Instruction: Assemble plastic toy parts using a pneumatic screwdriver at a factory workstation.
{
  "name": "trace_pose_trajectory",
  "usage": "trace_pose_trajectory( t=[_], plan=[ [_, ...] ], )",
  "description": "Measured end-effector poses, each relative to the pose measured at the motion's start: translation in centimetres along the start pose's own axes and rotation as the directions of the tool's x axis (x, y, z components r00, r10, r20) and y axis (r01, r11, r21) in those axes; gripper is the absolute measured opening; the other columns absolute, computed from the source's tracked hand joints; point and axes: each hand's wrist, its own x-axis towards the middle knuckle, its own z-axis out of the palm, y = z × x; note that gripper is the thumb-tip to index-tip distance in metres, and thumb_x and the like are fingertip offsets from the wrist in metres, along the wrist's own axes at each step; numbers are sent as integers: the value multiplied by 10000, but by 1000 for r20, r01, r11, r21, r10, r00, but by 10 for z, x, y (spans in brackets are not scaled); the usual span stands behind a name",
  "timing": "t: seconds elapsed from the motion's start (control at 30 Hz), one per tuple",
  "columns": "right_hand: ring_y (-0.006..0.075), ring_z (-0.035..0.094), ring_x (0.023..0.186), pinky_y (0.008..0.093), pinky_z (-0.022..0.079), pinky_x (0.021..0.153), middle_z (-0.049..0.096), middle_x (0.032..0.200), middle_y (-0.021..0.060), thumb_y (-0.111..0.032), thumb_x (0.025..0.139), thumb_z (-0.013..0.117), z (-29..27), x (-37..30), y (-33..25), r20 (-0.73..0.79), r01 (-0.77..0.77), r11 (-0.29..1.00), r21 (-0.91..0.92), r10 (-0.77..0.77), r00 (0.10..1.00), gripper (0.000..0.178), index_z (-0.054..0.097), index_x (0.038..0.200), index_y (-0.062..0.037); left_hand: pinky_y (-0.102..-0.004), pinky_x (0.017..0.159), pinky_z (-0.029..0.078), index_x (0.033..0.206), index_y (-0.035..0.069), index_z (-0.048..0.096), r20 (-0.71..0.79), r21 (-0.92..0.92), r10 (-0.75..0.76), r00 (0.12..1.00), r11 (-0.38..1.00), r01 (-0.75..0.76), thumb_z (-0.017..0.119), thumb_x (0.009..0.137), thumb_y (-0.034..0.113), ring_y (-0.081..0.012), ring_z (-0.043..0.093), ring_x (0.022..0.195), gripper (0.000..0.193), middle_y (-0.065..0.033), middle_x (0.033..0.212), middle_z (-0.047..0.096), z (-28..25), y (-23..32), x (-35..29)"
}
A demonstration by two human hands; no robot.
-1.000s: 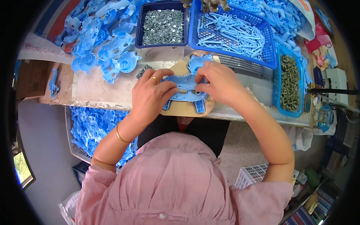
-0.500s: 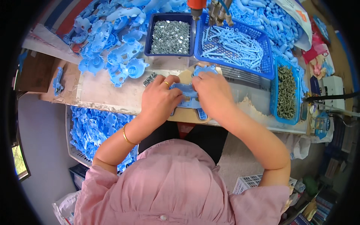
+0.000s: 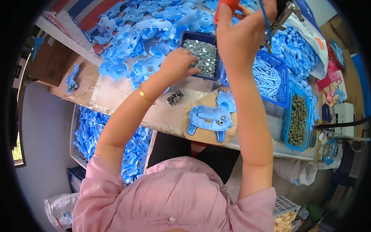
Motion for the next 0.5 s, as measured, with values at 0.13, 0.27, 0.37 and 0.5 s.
trace_pose_trajectory(
  t=[0.13, 0.27, 0.37, 0.5],
  plan=[
    [181, 619, 906, 290, 516, 805, 516, 1296, 167, -33, 788, 744, -8, 13, -24, -4, -147, 335, -931, 393, 920, 764, 359, 1446, -10, -405, 759, 521, 842, 99, 718, 98, 35, 64, 993, 997, -68, 741, 786, 299, -278, 623, 892, 209, -55, 832, 670, 3, -4, 10],
    [156, 653, 962, 335, 492, 926, 692, 1025, 95, -194, 852, 721, -32, 20, -33, 52, -49, 123, -991, 701, 711, 413, 584, 1213, -48, -413, 738, 520, 801, 101, 716, 67, -28, 50, 996, 998, -48, 737, 790, 302, -278, 626, 885, 203, -43, 768, 665, -1, -1, 9],
    [189, 678, 941, 335, 498, 934, 694, 1014, 120, -196, 873, 693, -42, 20, -34, 155, -165, 393, -905, 665, 731, 395, 560, 1200, -18, -413, 712, 518, 774, 104, 707, -19, -17, 81, 997, 997, -81, 730, 797, 296, -274, 631, 853, 195, -35, 723, 660, 0, -4, 5],
    [197, 650, 961, 315, 508, 867, 619, 1162, 145, -123, 870, 663, -47, 23, -44, 92, -390, 397, -831, 790, 606, 479, 486, 1301, -14, -405, 683, 517, 790, 113, 698, -55, 12, 88, 995, 996, -87, 718, 813, 312, -268, 634, 809, 201, -39, 779, 670, 0, -6, -3]
  ],
)
